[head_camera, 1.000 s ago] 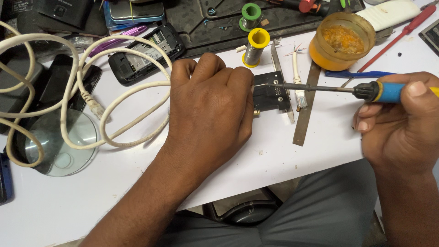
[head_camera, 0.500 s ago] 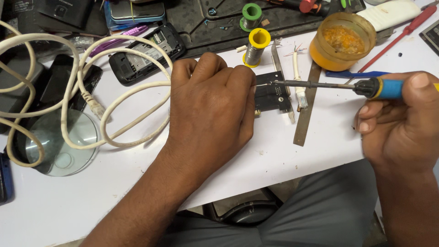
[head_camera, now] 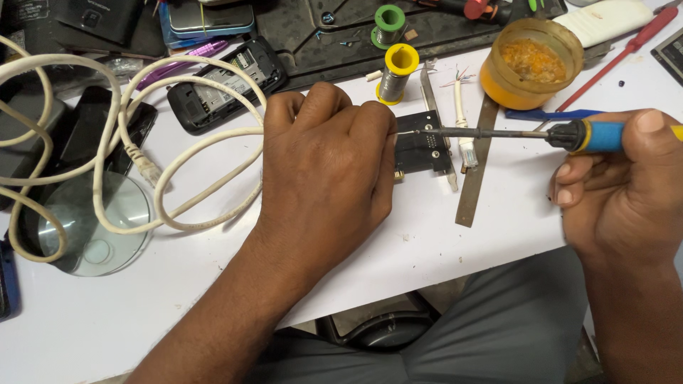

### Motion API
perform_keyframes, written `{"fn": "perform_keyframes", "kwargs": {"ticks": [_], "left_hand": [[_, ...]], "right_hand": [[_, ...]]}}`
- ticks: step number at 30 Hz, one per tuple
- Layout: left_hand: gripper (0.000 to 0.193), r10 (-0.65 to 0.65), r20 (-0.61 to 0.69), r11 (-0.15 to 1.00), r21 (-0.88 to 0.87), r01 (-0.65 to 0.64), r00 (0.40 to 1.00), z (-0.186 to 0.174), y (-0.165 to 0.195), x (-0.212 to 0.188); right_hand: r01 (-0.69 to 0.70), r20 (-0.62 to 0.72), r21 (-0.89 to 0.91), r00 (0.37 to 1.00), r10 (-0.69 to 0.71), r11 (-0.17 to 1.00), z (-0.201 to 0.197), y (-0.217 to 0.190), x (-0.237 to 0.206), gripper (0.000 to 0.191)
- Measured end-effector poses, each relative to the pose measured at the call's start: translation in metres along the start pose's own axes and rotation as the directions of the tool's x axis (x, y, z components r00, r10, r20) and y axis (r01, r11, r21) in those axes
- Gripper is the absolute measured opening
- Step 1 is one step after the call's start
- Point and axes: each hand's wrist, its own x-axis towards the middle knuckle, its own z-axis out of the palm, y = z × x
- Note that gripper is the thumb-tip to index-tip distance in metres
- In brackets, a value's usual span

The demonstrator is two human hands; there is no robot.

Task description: The person solders wires to a circuit board using a soldering iron and solder wire. They repeatedly apply solder to connection points, reflow existing joints, and clean the iron tip with a yellow sponge. The person also dips the iron into a small container of flux and continues soldering different areas of the board.

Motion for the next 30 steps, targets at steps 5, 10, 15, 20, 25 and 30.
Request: {"fn": "perform_keyframes", "kwargs": {"ticks": [5, 10, 15, 20, 25, 30], "left_hand": [[0.009, -0.002, 0.005, 1.0, 0.007, 0.002, 1.0, 0.0006, -0.0005, 0.0], [0.01, -0.002, 0.006, 1.0, 0.009, 0.002, 1.0, 0.0006, -0.0007, 0.0], [0.01, -0.003, 0.004, 1.0, 0.007, 0.002, 1.0, 0.0005, -0.0007, -0.0003], [0.009, 0.002, 0.006, 1.0, 0.007, -0.002, 1.0, 0.0004, -0.0008, -0.0002], [0.01, -0.004, 0.002, 1.0, 0.001, 0.004, 1.0, 0.0, -0.0002, -0.0004], [0.01, -0.003, -0.001, 1.0, -0.001, 0.003, 1.0, -0.0002, 0.0001, -0.0004]], "right_hand": [[0.002, 0.005, -0.009, 1.0, -0.002, 1.0, -0.0012, 0.0005, 0.0007, 0.047], [-0.011, -0.025, -0.015, 1.0, 0.011, 1.0, -0.0004, 0.0008, -0.0009, 0.046], [0.004, -0.01, -0.017, 1.0, -0.004, 1.0, -0.0018, 0.0016, -0.0004, 0.046], [-0.01, -0.011, 0.031, 1.0, 0.01, 0.999, -0.0019, 0.0021, -0.0006, 0.048], [-0.02, -0.046, 0.033, 0.999, 0.022, 0.999, 0.0002, 0.0025, -0.0008, 0.047], [-0.01, -0.026, -0.041, 1.0, 0.009, 0.999, 0.0003, 0.0013, 0.0001, 0.049]]}}
